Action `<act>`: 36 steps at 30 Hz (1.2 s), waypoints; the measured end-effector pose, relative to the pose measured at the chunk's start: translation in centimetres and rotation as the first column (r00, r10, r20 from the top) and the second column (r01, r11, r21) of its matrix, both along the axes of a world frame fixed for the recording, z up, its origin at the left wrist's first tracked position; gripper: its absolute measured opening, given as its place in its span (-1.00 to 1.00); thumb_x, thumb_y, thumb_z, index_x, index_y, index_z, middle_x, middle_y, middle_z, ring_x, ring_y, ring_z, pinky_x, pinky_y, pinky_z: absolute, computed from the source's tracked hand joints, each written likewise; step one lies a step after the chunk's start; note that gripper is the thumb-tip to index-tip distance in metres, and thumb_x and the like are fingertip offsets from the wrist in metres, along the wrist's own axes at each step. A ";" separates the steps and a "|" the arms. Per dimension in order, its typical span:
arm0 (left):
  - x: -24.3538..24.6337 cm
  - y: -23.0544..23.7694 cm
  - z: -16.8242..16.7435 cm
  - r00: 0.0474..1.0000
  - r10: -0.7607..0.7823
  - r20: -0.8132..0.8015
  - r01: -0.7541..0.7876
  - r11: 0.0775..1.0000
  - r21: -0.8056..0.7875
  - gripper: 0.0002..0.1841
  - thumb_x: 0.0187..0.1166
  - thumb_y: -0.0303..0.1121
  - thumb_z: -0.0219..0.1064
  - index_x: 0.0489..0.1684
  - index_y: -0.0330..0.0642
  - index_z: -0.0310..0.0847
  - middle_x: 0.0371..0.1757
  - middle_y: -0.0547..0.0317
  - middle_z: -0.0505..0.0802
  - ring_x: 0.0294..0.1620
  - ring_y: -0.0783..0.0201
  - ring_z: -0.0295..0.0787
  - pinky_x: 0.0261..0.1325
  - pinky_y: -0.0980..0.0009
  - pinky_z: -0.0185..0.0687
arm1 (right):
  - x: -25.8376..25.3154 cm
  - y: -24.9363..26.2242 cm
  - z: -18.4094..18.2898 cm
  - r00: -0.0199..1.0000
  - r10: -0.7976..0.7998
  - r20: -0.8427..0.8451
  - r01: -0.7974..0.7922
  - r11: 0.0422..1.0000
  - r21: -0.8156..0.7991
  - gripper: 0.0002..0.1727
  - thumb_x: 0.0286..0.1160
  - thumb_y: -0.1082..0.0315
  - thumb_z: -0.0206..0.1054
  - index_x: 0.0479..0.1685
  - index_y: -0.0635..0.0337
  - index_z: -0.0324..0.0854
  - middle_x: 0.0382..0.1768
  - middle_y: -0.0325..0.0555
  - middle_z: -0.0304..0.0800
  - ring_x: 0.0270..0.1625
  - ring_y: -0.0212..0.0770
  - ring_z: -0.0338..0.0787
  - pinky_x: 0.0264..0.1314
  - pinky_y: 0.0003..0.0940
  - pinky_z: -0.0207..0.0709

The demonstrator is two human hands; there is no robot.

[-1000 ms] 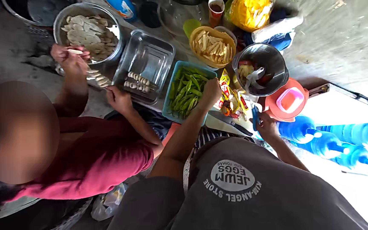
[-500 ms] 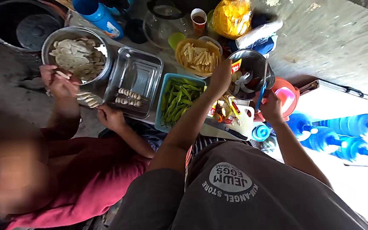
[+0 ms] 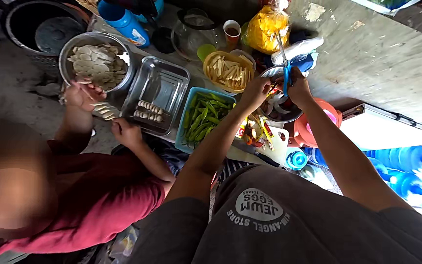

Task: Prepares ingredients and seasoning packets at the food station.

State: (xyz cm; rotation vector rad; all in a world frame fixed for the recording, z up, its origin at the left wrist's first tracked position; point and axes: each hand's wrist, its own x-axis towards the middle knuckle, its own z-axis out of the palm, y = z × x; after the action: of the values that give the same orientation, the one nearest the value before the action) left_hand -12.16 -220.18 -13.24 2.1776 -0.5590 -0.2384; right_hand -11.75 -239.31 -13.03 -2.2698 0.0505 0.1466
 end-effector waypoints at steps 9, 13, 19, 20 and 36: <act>-0.7 -1.1 0.0 1.000 -0.012 0.019 0.013 1.000 -0.017 -0.62 0.74 -0.34 0.25 0.37 -0.45 0.62 0.15 -0.34 0.83 0.16 -0.20 0.81 0.37 -0.06 0.60 | -0.8 0.1 1.1 0.993 0.079 0.087 -0.074 0.995 -0.062 -0.53 0.39 0.59 0.29 0.35 0.42 0.50 0.14 0.29 0.76 0.19 0.07 0.78 0.27 0.09 0.57; -2.9 0.5 0.8 0.988 0.155 -0.025 -0.156 0.987 -0.025 -0.65 0.79 -0.40 0.12 0.33 -0.48 0.62 0.09 -0.35 0.85 0.12 -0.21 0.84 0.30 -0.08 0.65 | -2.0 0.7 2.6 0.999 0.023 0.031 -0.023 1.000 -0.003 -0.50 0.40 0.55 0.41 0.36 0.39 0.45 0.15 0.23 0.75 0.18 -0.01 0.79 0.28 0.00 0.62; -5.3 5.7 -0.6 0.824 0.442 -0.354 -0.372 0.894 0.250 -0.57 0.80 -0.31 0.13 0.45 -0.48 0.46 0.09 -0.41 0.80 0.17 -0.26 0.79 0.33 -0.16 0.60 | -10.2 1.6 5.5 0.982 0.050 -0.181 -0.062 0.996 -0.059 -0.53 0.78 0.31 0.17 0.56 0.32 0.31 0.02 0.24 0.76 -0.11 0.04 0.86 -0.09 0.05 0.77; -5.5 5.8 -1.4 0.802 0.435 -0.409 -0.345 0.897 0.277 -0.57 0.78 -0.31 0.16 0.44 -0.50 0.46 0.12 -0.44 0.78 0.21 -0.29 0.76 0.35 -0.19 0.57 | -11.7 1.9 5.2 0.961 0.116 -0.251 -0.123 0.992 -0.013 -0.54 0.78 0.37 0.15 0.56 0.38 0.30 0.06 0.29 0.75 -0.07 0.09 0.85 -0.02 0.10 0.74; 0.9 13.5 -1.3 0.648 0.614 -0.451 -0.699 0.714 -0.034 -0.50 0.90 -0.13 -0.03 0.53 -0.37 0.41 0.26 -0.35 0.73 0.10 -0.13 0.83 0.20 -0.09 0.76 | -10.5 7.5 -7.9 0.728 0.077 -0.682 -0.310 0.923 -0.227 -0.54 0.89 0.32 -0.12 0.45 0.44 0.52 0.41 0.42 0.61 0.51 0.30 0.60 0.59 0.19 0.37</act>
State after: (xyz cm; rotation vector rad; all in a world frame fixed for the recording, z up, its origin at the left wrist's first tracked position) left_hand -11.29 -206.68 -14.54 1.8977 0.4591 -0.2116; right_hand -22.23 -231.81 -20.89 -2.4291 0.2232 1.1463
